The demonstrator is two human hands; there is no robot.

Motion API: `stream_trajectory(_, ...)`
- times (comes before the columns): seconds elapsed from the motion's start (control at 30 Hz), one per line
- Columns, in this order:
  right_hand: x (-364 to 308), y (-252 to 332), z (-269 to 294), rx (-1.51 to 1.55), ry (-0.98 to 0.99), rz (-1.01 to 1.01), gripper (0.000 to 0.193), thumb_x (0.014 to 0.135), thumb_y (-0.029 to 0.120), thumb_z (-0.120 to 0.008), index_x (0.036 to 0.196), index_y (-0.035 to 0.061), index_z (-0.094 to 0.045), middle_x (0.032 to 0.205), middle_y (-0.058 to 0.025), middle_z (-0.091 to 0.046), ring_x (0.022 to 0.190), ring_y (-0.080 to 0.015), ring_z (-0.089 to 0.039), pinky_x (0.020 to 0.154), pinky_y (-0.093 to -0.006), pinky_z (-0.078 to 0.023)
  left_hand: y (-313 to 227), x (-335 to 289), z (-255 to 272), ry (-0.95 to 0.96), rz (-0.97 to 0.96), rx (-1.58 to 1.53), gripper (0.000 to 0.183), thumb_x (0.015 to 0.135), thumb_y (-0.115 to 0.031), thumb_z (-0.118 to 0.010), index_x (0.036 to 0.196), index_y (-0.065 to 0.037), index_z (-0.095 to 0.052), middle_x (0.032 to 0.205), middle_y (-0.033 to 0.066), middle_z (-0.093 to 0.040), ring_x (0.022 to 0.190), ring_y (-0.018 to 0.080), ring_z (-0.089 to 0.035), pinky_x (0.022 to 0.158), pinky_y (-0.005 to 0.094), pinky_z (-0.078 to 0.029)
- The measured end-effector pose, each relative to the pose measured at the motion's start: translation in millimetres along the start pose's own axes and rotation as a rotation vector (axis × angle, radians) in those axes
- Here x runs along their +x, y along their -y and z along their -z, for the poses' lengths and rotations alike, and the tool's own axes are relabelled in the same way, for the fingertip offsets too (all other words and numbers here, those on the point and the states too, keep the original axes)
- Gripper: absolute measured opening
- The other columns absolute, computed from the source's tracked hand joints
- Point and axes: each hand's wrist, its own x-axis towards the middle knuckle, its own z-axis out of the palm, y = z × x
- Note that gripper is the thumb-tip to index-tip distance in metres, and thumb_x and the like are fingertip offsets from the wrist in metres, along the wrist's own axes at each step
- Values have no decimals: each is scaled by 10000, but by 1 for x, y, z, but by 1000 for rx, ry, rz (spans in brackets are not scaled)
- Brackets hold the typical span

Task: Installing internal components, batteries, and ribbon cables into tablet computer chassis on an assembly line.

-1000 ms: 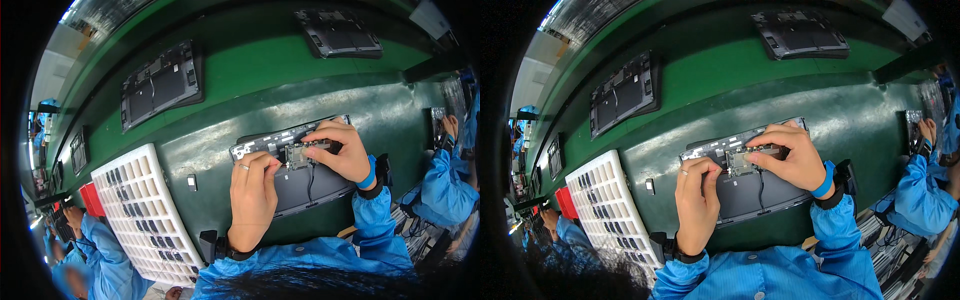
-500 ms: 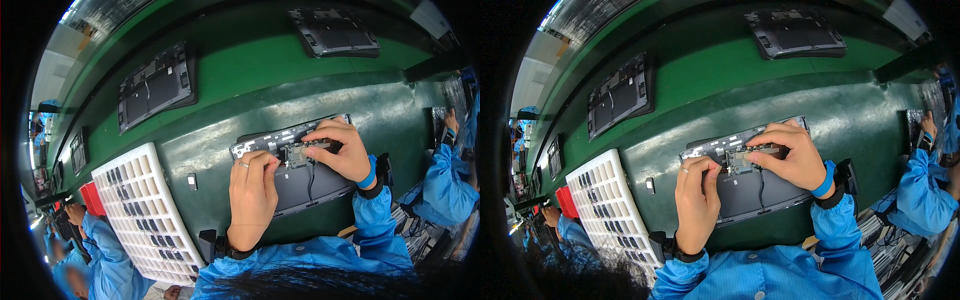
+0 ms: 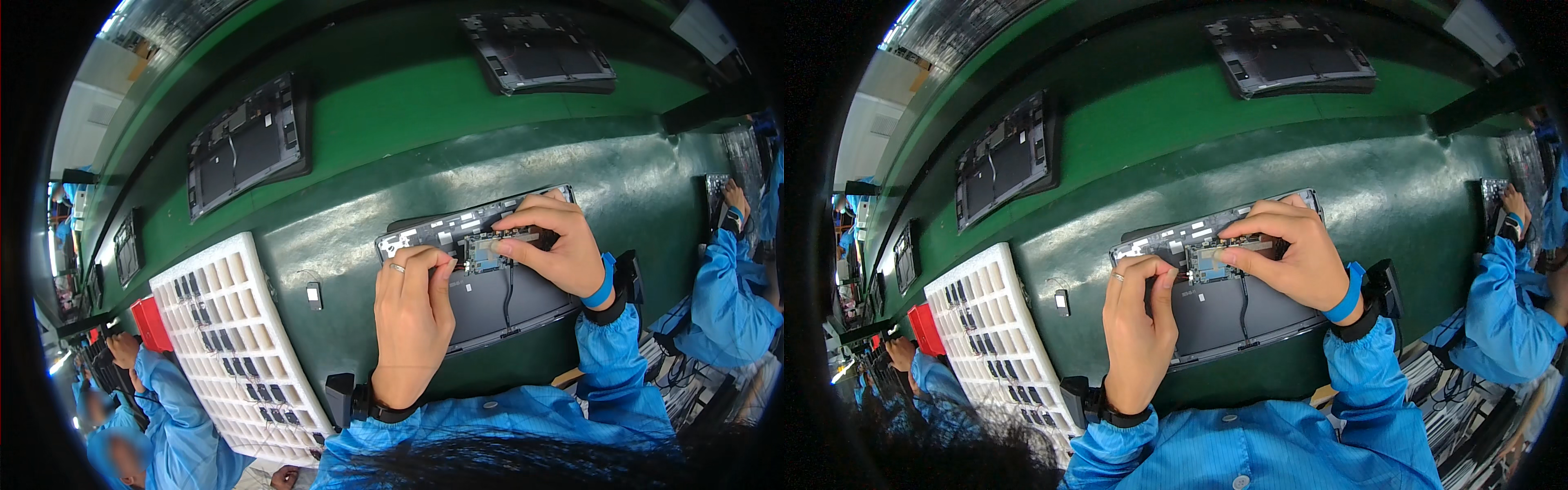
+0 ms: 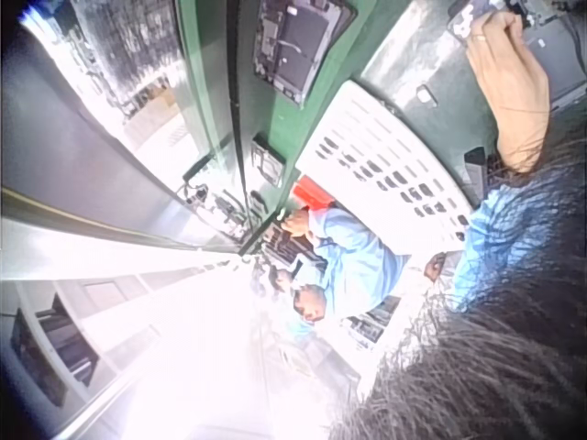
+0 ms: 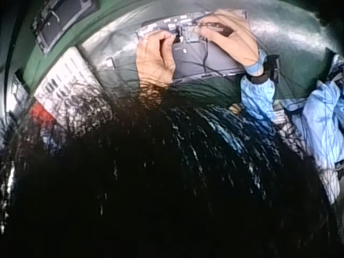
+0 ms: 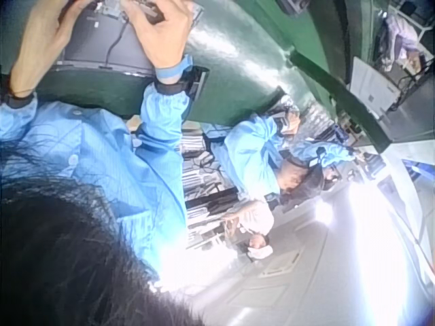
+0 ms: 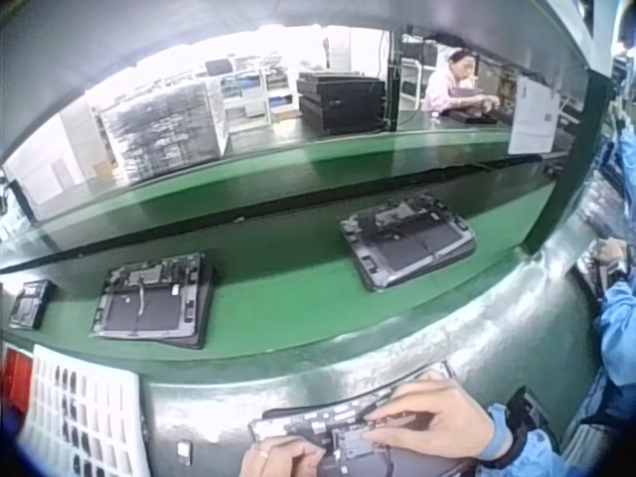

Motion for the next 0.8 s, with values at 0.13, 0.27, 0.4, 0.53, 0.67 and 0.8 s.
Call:
stream_trajectory(0.13, -1, -1, 3, 12, -4, -8, 255, 839, 172, -904, 1058, 56, -840, 925, -71, -766, 825, -179, -628, 836, -332, -389, -3, 0, -3, -9, -2, 5, 98, 1000, 32, -705, 1071, 23, -639, 1042, 162, -676, 943, 353, -680, 850, 410, -543)
stream_trajectory(0.27, -3, -5, 5, 18, -19, -10, 258, 840, 177, -905, 1057, 55, -841, 924, -70, -766, 826, -179, -626, 835, -332, -388, -4, 0, -8, -6, 4, -1, 97, 999, 33, -706, 1068, 24, -639, 1041, 162, -677, 942, 356, -679, 849, 410, -543)
stream_trajectory(0.4, -3, -8, 8, 14, -25, 12, 248, 841, 174, -901, 1049, 52, -839, 919, -73, -763, 824, -187, -626, 834, -332, -388, -7, 1, -12, -2, 8, 4, 94, 999, 32, -706, 1065, 23, -640, 1042, 164, -683, 946, 357, -683, 848, 415, -542)
stream_trajectory(0.53, -4, -9, 14, -7, -8, 30, 236, 839, 157, -897, 1039, 49, -836, 917, -77, -760, 832, -196, -631, 835, -337, -400, -10, 4, -13, 31, 18, -18, 127, 1000, 15, -714, 1117, 18, -665, 1037, 164, -715, 927, 358, -692, 852, 424, -541)
stream_trajectory(0.67, -7, -17, 15, 44, -73, 88, 226, 854, 161, -900, 1045, 59, -839, 894, -59, -763, 760, -170, -638, 819, -324, -385, -16, 12, -7, 124, 103, -153, 138, 1011, -37, -727, 1145, -5, -715, 1030, 157, -758, 913, 355, -700, 853, 423, -537)
stream_trajectory(0.8, -8, -19, 19, 52, -67, 93, 213, 855, 149, -890, 1042, 58, -845, 898, -56, -766, 799, -185, -664, 836, -331, -397, -17, 18, -1, 226, 76, -71, 121, 1011, -82, -737, 1119, -36, -768, 996, 121, -796, 905, 327, -718, 840, 394, -528)
